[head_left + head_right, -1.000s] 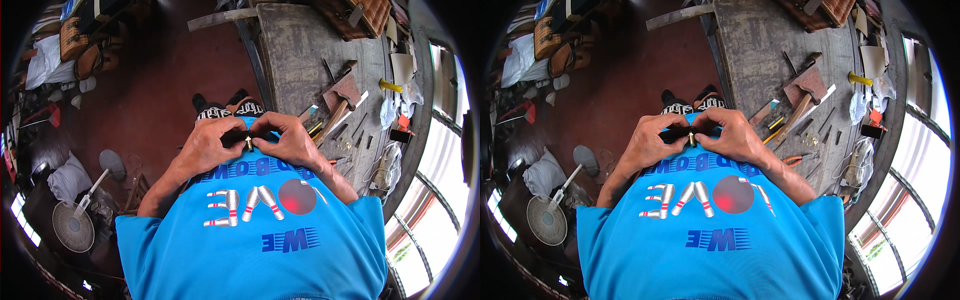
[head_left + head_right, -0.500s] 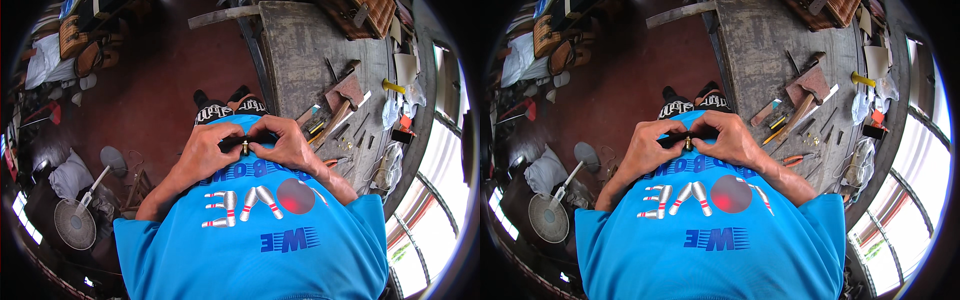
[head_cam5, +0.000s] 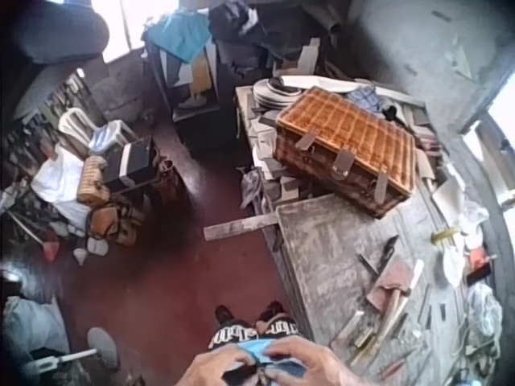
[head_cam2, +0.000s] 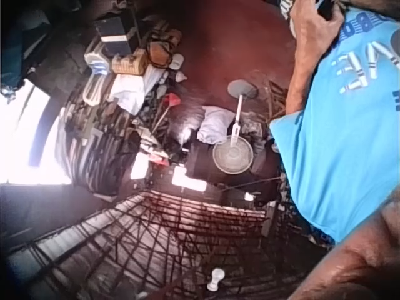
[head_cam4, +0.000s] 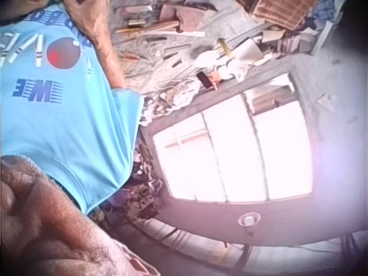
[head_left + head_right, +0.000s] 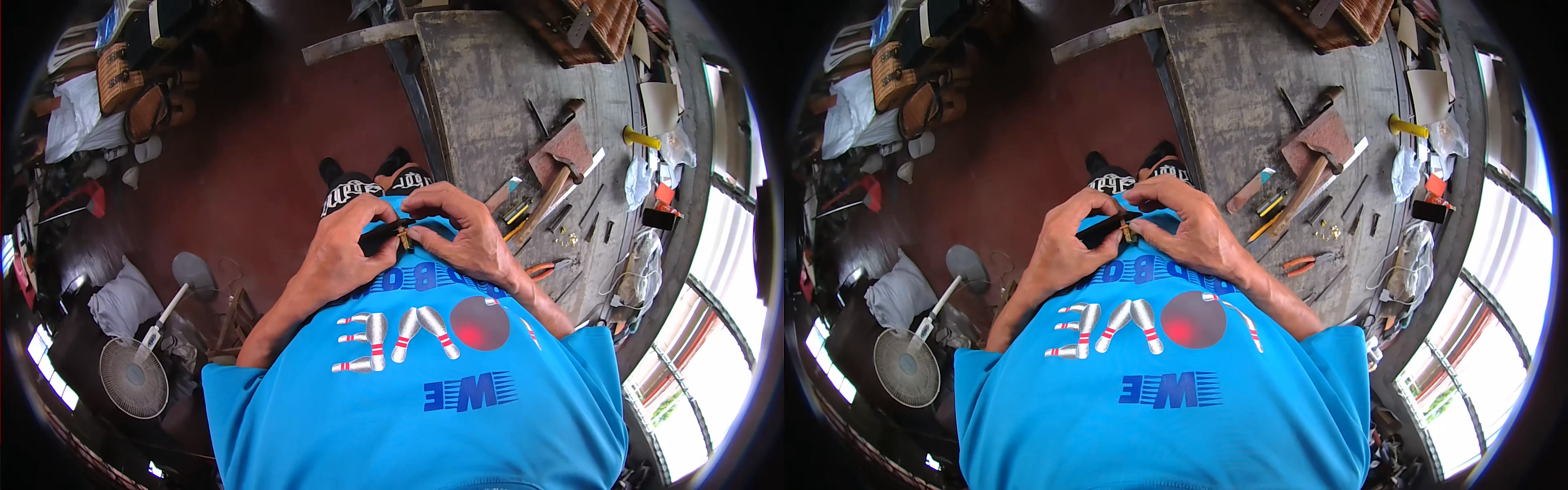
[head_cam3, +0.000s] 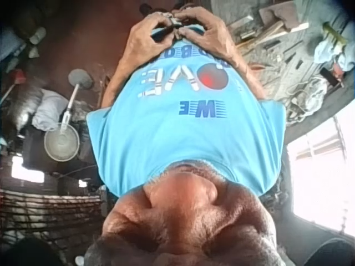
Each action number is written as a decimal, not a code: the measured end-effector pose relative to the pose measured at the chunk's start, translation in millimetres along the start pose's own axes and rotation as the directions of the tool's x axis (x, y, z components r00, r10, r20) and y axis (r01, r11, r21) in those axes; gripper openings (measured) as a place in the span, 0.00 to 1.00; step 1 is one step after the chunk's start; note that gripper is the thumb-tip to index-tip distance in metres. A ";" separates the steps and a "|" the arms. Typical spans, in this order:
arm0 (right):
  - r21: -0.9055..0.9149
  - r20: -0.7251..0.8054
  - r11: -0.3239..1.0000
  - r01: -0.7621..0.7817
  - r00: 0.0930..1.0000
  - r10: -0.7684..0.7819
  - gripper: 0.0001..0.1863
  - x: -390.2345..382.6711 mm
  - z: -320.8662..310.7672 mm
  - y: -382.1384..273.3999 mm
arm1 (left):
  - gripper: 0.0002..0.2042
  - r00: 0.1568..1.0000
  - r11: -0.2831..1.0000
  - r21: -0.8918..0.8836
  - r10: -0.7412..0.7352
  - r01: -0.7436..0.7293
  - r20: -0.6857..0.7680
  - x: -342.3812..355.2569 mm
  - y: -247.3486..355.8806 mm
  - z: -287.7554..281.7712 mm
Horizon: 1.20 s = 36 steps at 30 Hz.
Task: Applying adhesive to a leather strap and attaching a metal buckle before mounting it onto a wicker basket.
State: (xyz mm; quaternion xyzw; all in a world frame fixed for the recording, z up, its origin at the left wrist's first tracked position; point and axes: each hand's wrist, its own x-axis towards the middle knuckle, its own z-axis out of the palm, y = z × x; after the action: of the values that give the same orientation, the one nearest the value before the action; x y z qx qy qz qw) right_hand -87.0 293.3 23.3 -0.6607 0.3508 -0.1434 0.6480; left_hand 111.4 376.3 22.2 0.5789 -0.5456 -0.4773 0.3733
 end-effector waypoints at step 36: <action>-0.303 -0.522 0.909 0.285 0.748 -0.409 0.17 32.5 -21.3 8.7 | 0.09 0.968 0.967 -0.186 0.131 -0.172 -0.213 84.7 30.9 -2.7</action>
State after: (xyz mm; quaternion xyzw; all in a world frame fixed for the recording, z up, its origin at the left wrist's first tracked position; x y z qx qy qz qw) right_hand -80.0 256.8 9.0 -0.7025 0.4129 -0.4176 0.4021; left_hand 101.2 288.5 40.0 0.5390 -0.4968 -0.4399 0.5188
